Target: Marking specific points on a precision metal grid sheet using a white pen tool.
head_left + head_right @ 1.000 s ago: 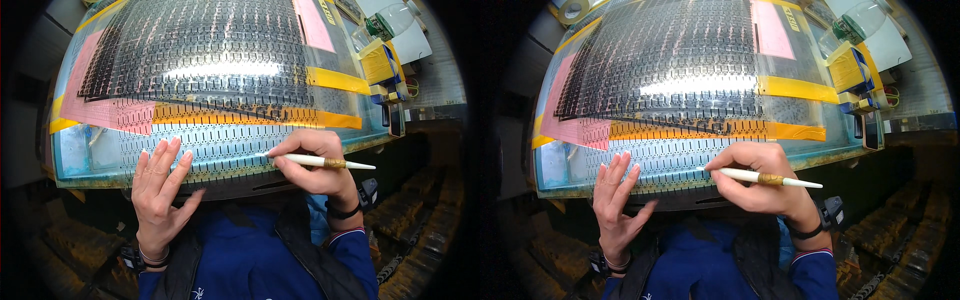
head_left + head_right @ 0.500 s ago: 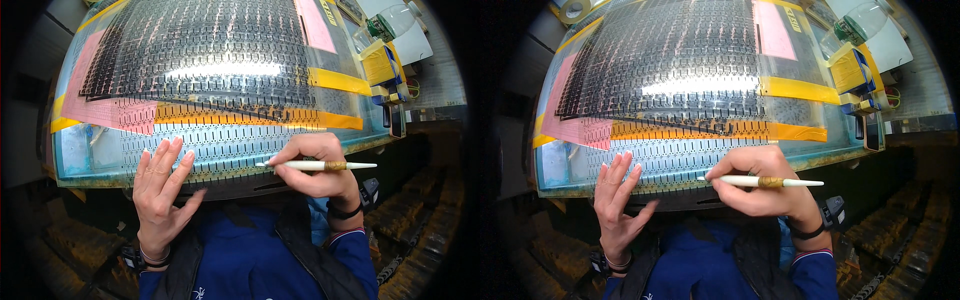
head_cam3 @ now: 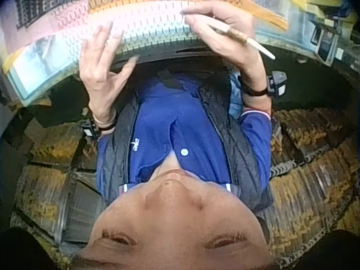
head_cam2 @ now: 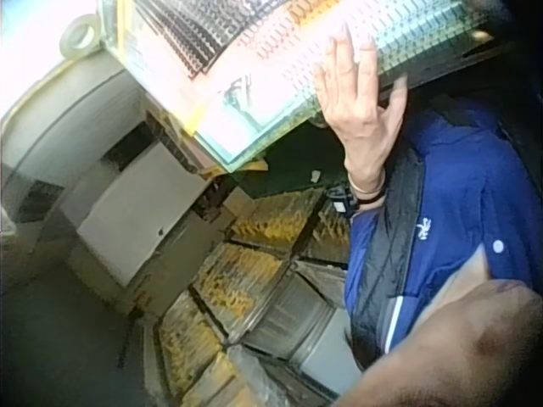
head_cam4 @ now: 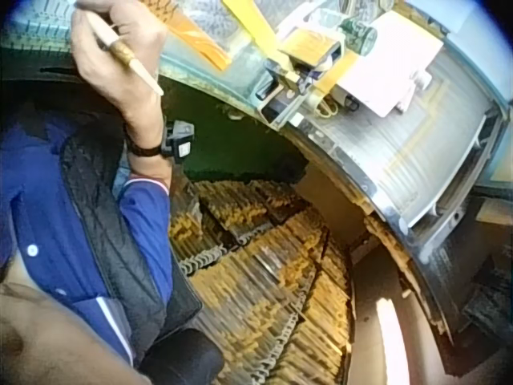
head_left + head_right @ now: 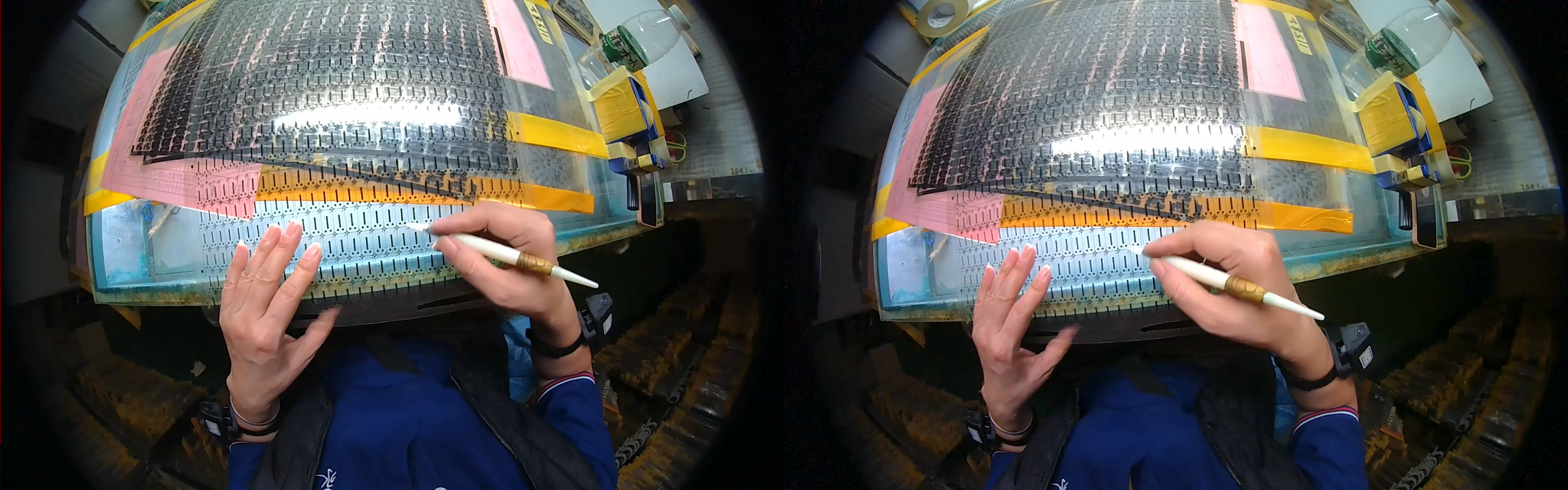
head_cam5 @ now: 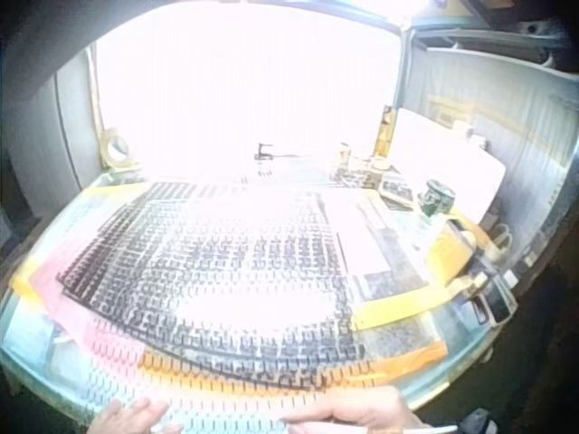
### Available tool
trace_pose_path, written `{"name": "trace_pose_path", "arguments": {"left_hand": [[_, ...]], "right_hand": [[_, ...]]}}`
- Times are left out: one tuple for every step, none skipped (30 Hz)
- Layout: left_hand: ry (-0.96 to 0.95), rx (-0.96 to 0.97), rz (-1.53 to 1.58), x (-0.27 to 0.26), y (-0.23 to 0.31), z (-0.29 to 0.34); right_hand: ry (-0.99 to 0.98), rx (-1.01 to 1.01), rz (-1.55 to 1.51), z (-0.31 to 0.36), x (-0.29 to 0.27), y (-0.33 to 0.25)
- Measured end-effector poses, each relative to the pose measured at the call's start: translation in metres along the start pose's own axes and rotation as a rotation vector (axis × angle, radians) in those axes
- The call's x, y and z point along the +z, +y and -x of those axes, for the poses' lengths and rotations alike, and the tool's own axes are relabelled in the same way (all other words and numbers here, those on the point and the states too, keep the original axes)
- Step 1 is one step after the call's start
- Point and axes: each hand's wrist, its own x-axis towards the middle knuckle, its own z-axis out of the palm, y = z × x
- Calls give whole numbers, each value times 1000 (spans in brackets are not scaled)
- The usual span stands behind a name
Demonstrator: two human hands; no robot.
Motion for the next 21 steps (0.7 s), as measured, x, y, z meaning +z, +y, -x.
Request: {"name": "trace_pose_path", "arguments": {"left_hand": [[0,-1,1,0,0,0],[2,-4,1,0,0,1],[3,-8,1,0,-1,2],[4,-9,2,0,-1,2],[4,-11,6,0,0,1],[5,-12,10,-1,0,1],[5,-13,15,-1,1,0],[9,-13,16,0,1,0],[12,-14,18,0,1,-1],[15,-14,18,0,1,-1],[15,-16,16,1,2,-1],[16,-17,14,0,2,-2],[17,-21,11,0,1,-2],[17,-21,10,0,1,-2],[17,-22,10,0,1,-2],[17,-22,9,0,1,-2],[25,-25,4,1,2,-2],[34,-28,0,1,2,-3],[42,-29,-3,2,3,-3],[45,-26,-4,2,3,-4],[47,-23,-6,2,3,-4]], "right_hand": [[-85,-51,21,0,-3,-1],[-170,-102,42,-1,-7,-1],[-227,-186,46,-2,-8,1],[-223,-178,34,-1,-10,1],[-220,-171,22,-1,-11,1],[-218,-164,10,1,-13,1],[-167,-7,-37,4,-16,-3],[-62,61,-94,7,-14,2],[-1,55,-75,8,-12,3],[60,50,-57,8,-10,4],[46,32,-37,8,-10,4],[33,14,-18,7,-10,4],[17,-6,2,6,-10,5],[-48,-35,23,5,-13,4],[-113,-64,44,4,-18,3],[-177,-93,64,4,-22,2],[-203,-107,73,3,-24,0],[-142,-48,44,3,-21,0],[-79,12,15,4,-16,-2],[-16,72,-13,5,-13,-3],[-17,38,-14,6,-13,0]]}}
